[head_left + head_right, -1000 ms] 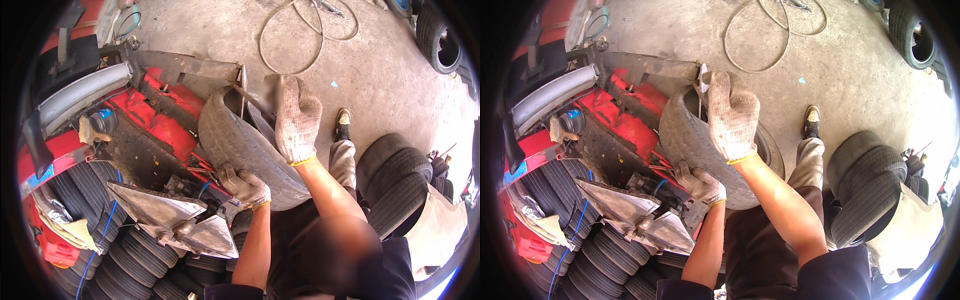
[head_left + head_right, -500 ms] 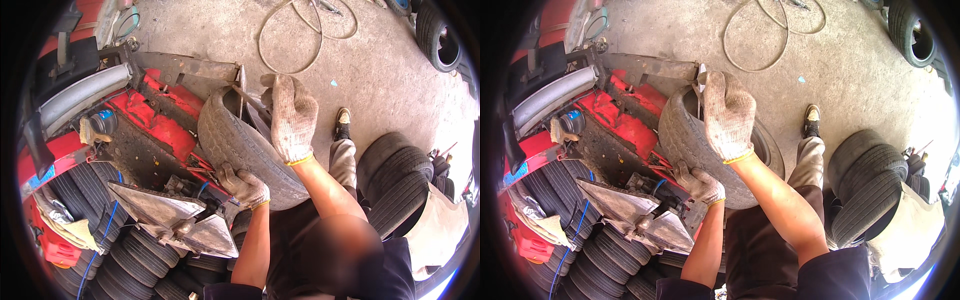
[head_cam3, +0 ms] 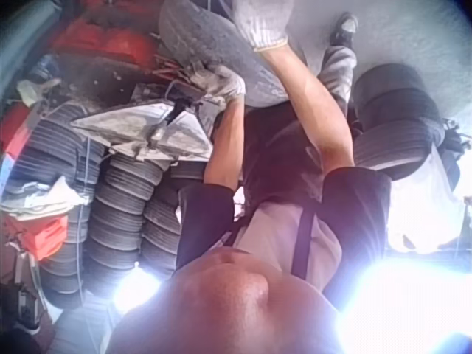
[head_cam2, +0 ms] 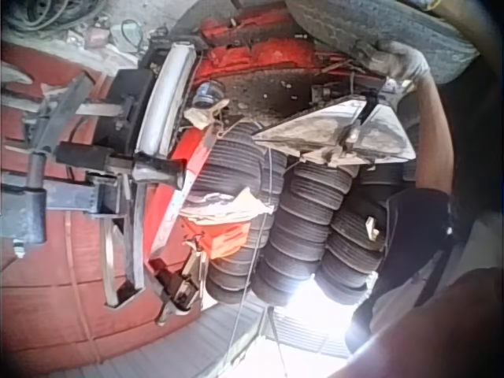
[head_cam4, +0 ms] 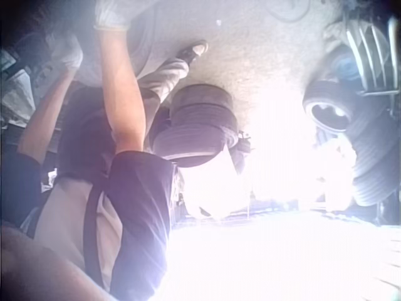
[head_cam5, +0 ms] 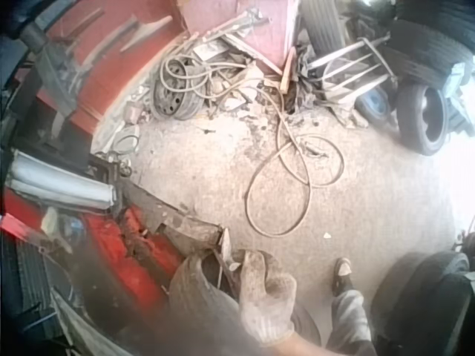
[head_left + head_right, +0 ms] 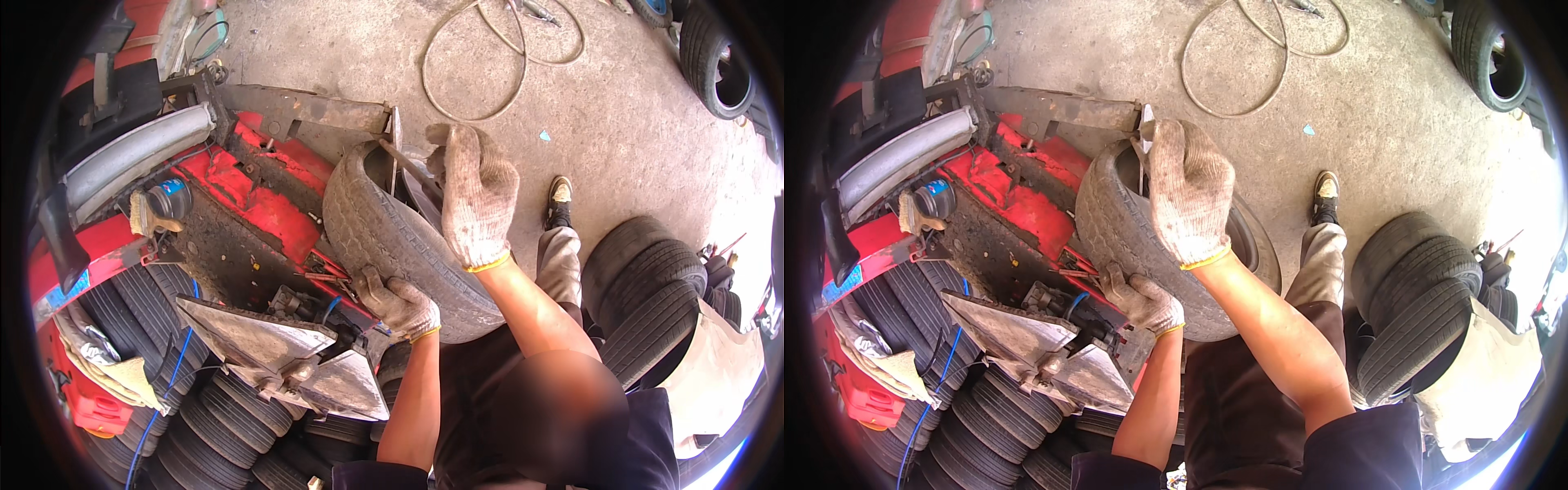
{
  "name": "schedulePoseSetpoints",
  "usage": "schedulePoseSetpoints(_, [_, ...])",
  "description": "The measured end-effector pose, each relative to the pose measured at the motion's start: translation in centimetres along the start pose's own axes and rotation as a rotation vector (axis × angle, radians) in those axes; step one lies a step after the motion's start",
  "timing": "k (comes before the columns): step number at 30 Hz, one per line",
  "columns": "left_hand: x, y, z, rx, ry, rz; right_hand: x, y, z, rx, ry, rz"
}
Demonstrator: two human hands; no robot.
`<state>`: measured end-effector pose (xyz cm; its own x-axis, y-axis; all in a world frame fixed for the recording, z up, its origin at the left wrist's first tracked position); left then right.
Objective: The person uses a tire changing machine to remove a tire from a rim. They manually lift and rotate the tire while using a metal pry bar to pry the tire bead over the machine's edge, repeating the process to detach the tire.
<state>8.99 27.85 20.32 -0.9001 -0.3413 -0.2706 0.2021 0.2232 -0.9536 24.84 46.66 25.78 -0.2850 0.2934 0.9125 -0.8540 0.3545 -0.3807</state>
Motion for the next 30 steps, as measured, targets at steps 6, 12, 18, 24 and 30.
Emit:
schedulePoseSetpoints(6, [-0.11,0.02,-0.03,-0.011,0.003,0.004,-0.05,0.05,0.06,0.003,0.046,-0.064])
schedulePoseSetpoints(12, [-0.19,0.04,0.04,-0.014,-0.035,-0.016,0.29,-0.15,-0.04,0.020,0.031,-0.060])
schedulePoseSetpoints(18, [-0.39,-0.15,-0.17,-0.017,-0.029,-0.004,0.06,-0.03,0.09,0.003,0.059,-0.073])
schedulePoseSetpoints(24, [-0.36,-0.16,-0.22,-0.009,-0.025,0.000,-0.04,-0.05,0.16,0.009,0.038,-0.032])
schedulePoseSetpoints(30, [-0.30,-0.18,-0.30,-0.007,-0.008,0.012,-0.02,-0.05,0.20,-0.003,-0.041,0.068])
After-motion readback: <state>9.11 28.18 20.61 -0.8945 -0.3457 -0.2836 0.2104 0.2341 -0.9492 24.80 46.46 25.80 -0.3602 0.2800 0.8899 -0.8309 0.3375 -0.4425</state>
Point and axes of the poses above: each hand's wrist, its own z-axis away from the middle knuckle, its own y-axis out of the palm, x = y × z, the point moved 2 cm from there along -z, towards the middle knuckle, and after that the axes turned 1 degree about -z, right-handed, at the moved point
